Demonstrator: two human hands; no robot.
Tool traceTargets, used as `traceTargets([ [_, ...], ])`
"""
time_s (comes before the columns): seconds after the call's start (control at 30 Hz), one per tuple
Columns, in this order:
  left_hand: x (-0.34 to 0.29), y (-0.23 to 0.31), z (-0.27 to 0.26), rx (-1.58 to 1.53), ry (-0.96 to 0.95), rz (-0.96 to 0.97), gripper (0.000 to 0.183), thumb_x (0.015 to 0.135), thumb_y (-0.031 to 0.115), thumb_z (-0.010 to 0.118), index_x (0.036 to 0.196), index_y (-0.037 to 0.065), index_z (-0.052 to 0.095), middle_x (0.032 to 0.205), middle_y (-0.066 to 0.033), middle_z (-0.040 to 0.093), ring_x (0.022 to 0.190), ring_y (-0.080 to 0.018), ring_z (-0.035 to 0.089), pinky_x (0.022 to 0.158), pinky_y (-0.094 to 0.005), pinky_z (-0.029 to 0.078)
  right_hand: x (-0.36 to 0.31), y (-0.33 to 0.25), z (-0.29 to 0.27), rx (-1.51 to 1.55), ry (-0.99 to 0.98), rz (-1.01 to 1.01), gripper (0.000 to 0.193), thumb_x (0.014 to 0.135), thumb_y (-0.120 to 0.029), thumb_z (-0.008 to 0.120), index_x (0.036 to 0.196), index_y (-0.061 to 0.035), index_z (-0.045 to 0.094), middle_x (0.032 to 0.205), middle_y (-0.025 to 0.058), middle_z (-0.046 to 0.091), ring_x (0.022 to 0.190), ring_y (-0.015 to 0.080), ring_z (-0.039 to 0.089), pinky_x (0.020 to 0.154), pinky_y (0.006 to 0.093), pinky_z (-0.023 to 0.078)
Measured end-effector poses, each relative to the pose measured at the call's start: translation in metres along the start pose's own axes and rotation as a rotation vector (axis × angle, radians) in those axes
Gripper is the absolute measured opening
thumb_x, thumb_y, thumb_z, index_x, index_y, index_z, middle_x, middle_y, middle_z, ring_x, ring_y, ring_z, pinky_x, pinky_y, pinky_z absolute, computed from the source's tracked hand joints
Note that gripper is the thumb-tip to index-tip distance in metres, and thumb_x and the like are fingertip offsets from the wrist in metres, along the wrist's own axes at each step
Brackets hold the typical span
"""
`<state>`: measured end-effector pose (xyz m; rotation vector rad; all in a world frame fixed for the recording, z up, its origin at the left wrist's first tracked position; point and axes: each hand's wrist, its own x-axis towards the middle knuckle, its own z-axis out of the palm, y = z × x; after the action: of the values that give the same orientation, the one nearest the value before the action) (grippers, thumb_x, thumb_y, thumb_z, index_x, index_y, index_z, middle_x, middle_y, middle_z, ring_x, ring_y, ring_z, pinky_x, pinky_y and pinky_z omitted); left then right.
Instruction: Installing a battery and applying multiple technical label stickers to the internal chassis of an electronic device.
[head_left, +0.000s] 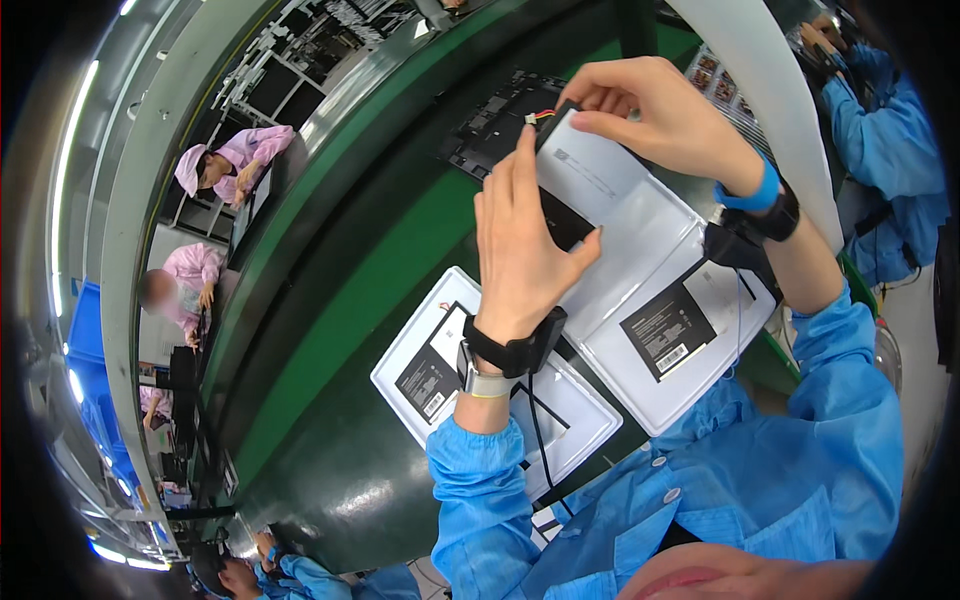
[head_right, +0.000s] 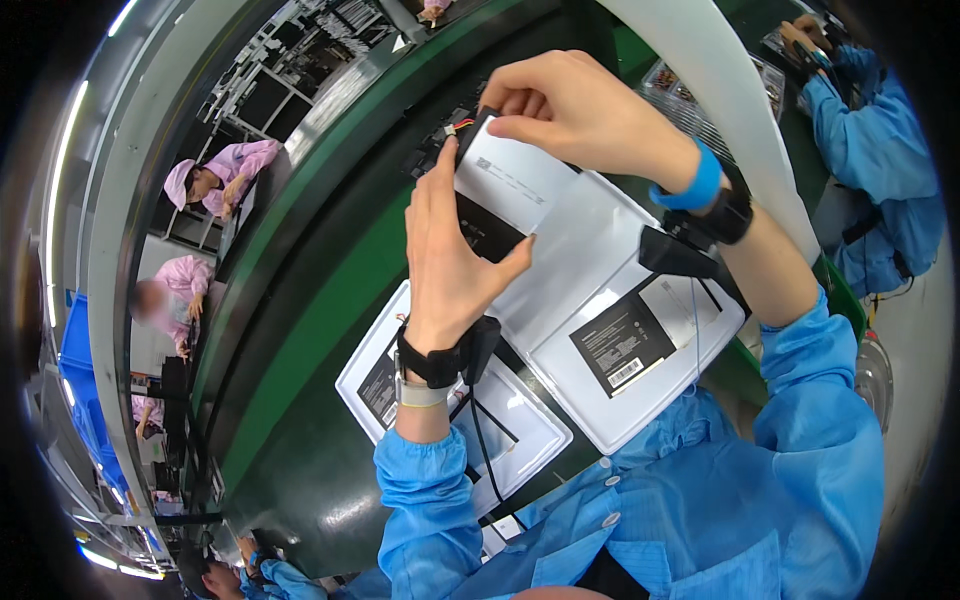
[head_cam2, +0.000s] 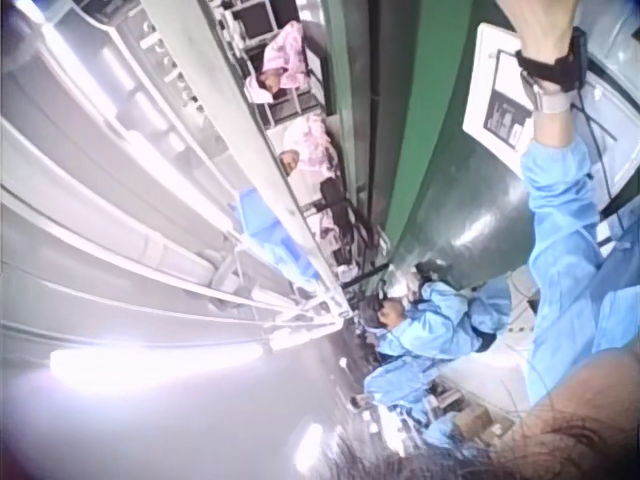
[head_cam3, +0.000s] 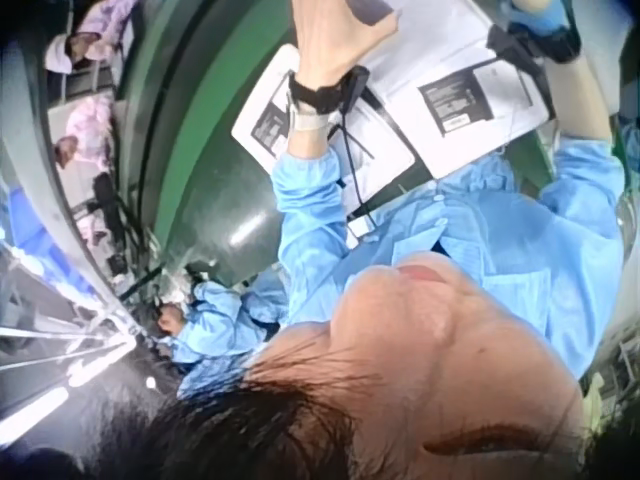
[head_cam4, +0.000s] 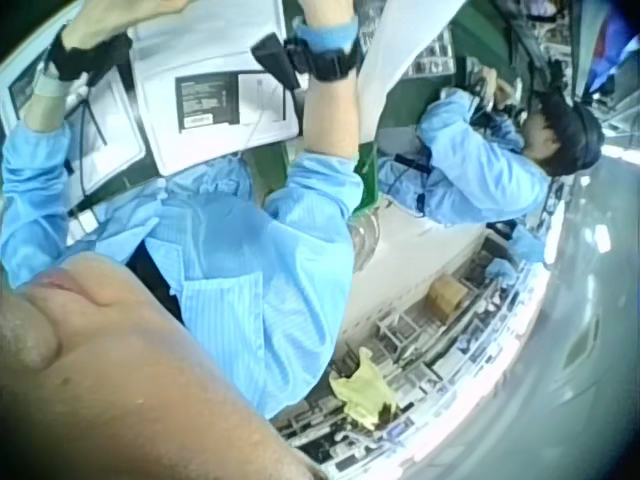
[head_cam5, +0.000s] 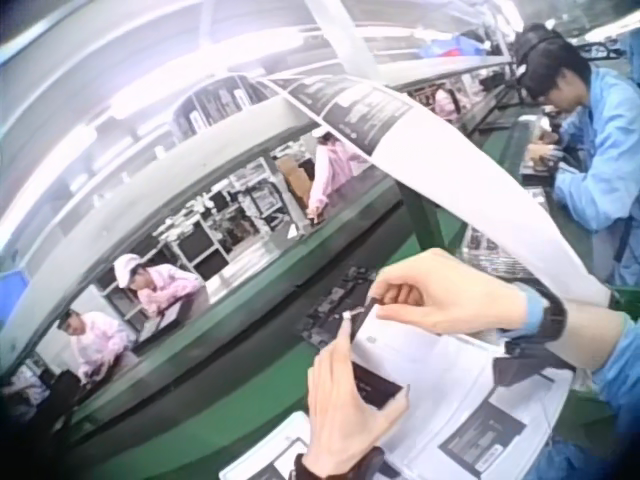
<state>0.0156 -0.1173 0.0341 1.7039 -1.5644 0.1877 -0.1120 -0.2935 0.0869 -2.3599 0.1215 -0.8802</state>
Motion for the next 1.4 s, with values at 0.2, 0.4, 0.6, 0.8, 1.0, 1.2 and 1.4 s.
traceTargets([
  [0.2, 0.02, -0.048, -0.007, 0.201, -0.021, 0.04, 0.111, 0.063, 0.025, 0.091, 0.153, -0.002, 0.031, 0.137, -0.0214, 0.053, 0.126, -0.0373, 0.05, 0.107, -0.0442, 0.04, 0.041, 0.047, 0.015, 0.068, -0.024, 0.06, 0.014, 0.09, -0.01, 0.072, 0.097, 0.0019, 0.068, 0.082, 0.0043, 0.067, 0.078, 0.0092, 0.064, 0.072, 0.0241, 0.053],
  [0.4, 0.065, -0.138, 0.006, -0.388, -0.004, -0.503, 0.037, 0.089, 0.015, 0.076, 0.117, -0.008, 0.066, 0.102, -0.0144, 0.074, 0.089, -0.0163, 0.07, 0.079, -0.0288, 0.056, 0.061, 0.038, -0.025, -0.241, 0.314, 0.129, 0.015, 0.083, -0.005, 0.065, 0.095, 0.0021, 0.07, 0.08, 0.017, 0.071, 0.078, 0.0256, 0.071, 0.07, 0.0344, 0.053],
  [0.6, 0.076, -0.183, 0.099, -0.551, 0.009, -0.88, 0.037, 0.084, 0.011, 0.078, 0.112, -0.01, 0.067, 0.08, -0.0092, 0.07, 0.065, -0.0138, 0.064, 0.057, -0.028, 0.053, 0.082, 0.068, -0.028, -0.165, 0.443, 0.062, 0.012, 0.083, -0.006, 0.066, 0.093, 0.0013, 0.068, 0.081, 0.0158, 0.067, 0.075, 0.0261, 0.067, 0.07, 0.036, 0.052],
  [0.8, 0.101, -0.182, 0.122, -0.518, -0.084, -1.019, 0.036, 0.078, 0.017, 0.083, 0.102, -0.007, 0.071, 0.074, -0.0093, 0.068, 0.058, -0.0153, 0.061, 0.053, -0.0283, 0.046, 0.101, 0.134, -0.005, -0.228, 0.545, 0.009, 0.013, 0.081, -0.007, 0.069, 0.093, -0.006, 0.075, 0.084, 0.0136, 0.073, 0.078, 0.0295, 0.071, 0.076, 0.0378, 0.056],
  [1.0, 0.106, -0.187, 0.124, -0.428, -0.021, -0.997, 0.027, 0.077, 0.024, 0.085, 0.078, -0.001, 0.072, 0.058, -0.0031, 0.056, 0.046, -0.0106, 0.047, 0.041, -0.0258, 0.027, 0.105, 0.149, 0.02, -0.291, 0.583, 0.042, 0.015, 0.086, -0.004, 0.071, 0.1, -0.0029, 0.074, 0.085, 0.0109, 0.069, 0.075, 0.0215, 0.069, 0.072, 0.0328, 0.055],
  [1.2, 0.111, -0.173, 0.121, -0.405, 0.188, -1.085, 0.028, 0.081, 0.007, 0.08, 0.098, -0.011, 0.066, 0.084, -0.0139, 0.066, 0.062, -0.0204, 0.065, 0.057, -0.0283, 0.058, 0.094, 0.172, 0.027, -0.18, 0.624, 0.083, 0.012, 0.084, -0.005, 0.07, 0.095, -0.005, 0.075, 0.085, 0.0125, 0.068, 0.076, 0.0285, 0.069, 0.073, 0.0387, 0.054],
  [1.4, 0.113, -0.173, 0.125, -0.936, 0.294, -1.155, 0.027, 0.084, -0.002, 0.074, 0.106, -0.01, 0.06, 0.096, -0.0172, 0.068, 0.074, -0.0218, 0.068, 0.068, -0.0281, 0.06, 0.087, 0.174, 0.033, -0.19, 0.608, 0.108, 0.013, 0.088, -0.003, 0.071, 0.1, -0.002, 0.074, 0.087, 0.0104, 0.069, 0.073, 0.0207, 0.069, 0.07, 0.0312, 0.055],
])
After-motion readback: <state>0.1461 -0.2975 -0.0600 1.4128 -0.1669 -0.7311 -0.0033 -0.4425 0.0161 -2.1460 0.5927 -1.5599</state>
